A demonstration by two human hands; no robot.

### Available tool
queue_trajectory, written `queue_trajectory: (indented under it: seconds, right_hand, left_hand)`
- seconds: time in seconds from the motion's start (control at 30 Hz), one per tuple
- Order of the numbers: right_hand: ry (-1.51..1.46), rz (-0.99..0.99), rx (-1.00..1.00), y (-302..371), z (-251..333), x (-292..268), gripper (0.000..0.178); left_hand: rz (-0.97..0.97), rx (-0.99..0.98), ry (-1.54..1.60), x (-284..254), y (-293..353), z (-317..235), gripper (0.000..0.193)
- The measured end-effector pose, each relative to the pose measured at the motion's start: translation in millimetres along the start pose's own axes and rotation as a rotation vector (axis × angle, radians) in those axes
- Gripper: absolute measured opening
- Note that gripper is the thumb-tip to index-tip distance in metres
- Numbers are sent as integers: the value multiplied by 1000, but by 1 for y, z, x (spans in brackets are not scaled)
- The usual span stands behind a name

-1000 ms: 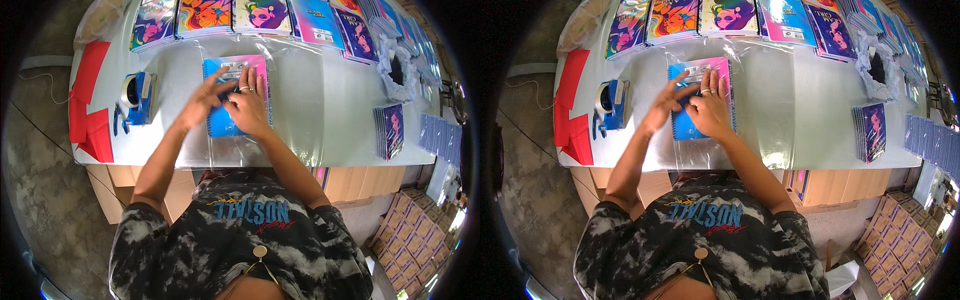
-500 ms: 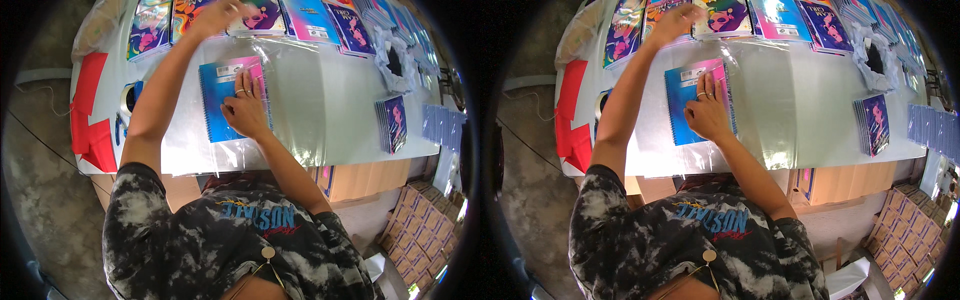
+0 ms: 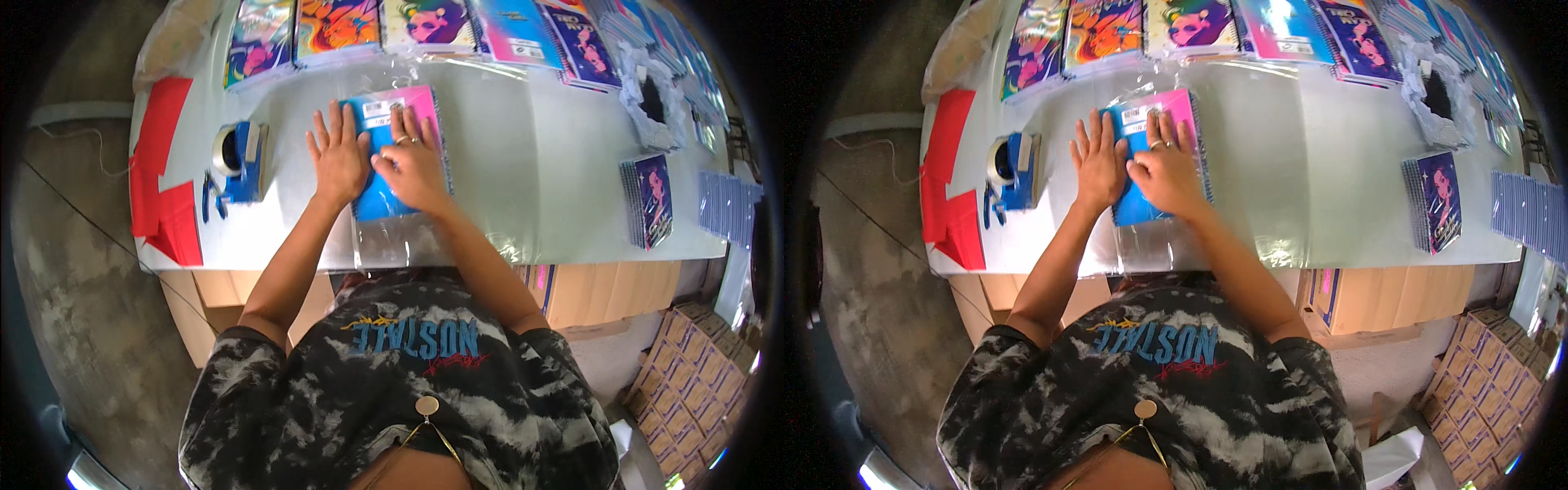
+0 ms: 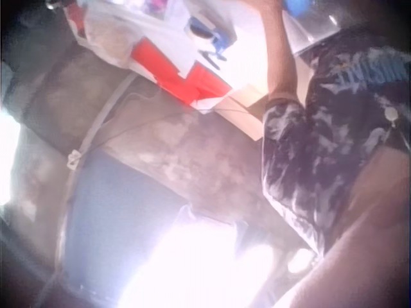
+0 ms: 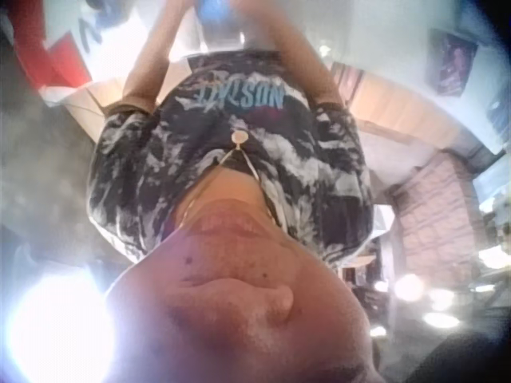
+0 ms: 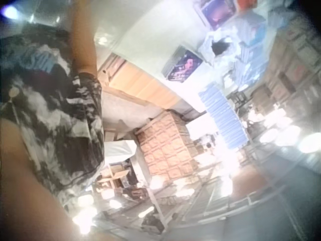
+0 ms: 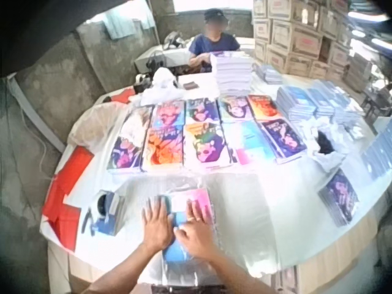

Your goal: The person places spiral-bound notebooks into clear plastic bags and seals them with tape. The person repeats this process for multiple notebooks, stacking the finished packages on the table.

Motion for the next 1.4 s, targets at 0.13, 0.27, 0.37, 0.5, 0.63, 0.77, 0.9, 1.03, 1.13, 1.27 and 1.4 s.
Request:
queue_trajectory:
  seconds: [0.13, 0.27, 0.37, 0.5, 0.63, 0.77, 0.9, 1.03, 1.13, 1.27, 1.4]
  right_hand:
    - [-223, 80, 8, -8, 5, -4, 27]
    - [-144, 329, -50, -14, -2, 15, 33]
    - [-269, 515, 70, -20, -13, 16, 35]
    - [-342, 662, 217, -29, -22, 11, 31]
    - [-106, 723, 72, -27, -15, 15, 25]
    - [-34, 799, 103, -33, -10, 9, 19]
    - [29, 857, 114, -37, 4, 9, 12]
    - [30, 847, 92, -37, -6, 10, 17]
    - [20, 757, 104, -40, -12, 13, 42]
    - [-118, 635, 206, -43, -4, 8, 77]
    - [-118, 560, 235, -44, -1, 2, 101]
  left_hand:
    - [32, 81, -48, 15, -1, -11, 59]
    - [-7, 132, 24, 12, 3, -12, 56]
    - [1, 147, -124, 16, -1, -10, 63]
    - [169, 95, -244, -4, 46, -40, 74]
    - [255, 330, 504, -44, 131, -48, 54]
    - [-302, -98, 410, -89, 83, 79, 30]
    - [-260, -546, 414, -105, 39, 222, 44]
    - [413, -971, 504, -95, 28, 239, 42]
    - [451, -882, 597, -103, 25, 234, 39]
    - [285, -915, 1215, -100, 59, 247, 26]
    - [256, -863, 1418, -105, 111, 252, 23]
Point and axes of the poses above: each hand's wrist, its own y-axis away from the middle knuckle, its own x-axis out of the palm, z = x × y, the point moved 4 cm from there along -y, towards the middle knuckle, and after that the axes turned 14 degrees about -z, right-handed, at the moved point
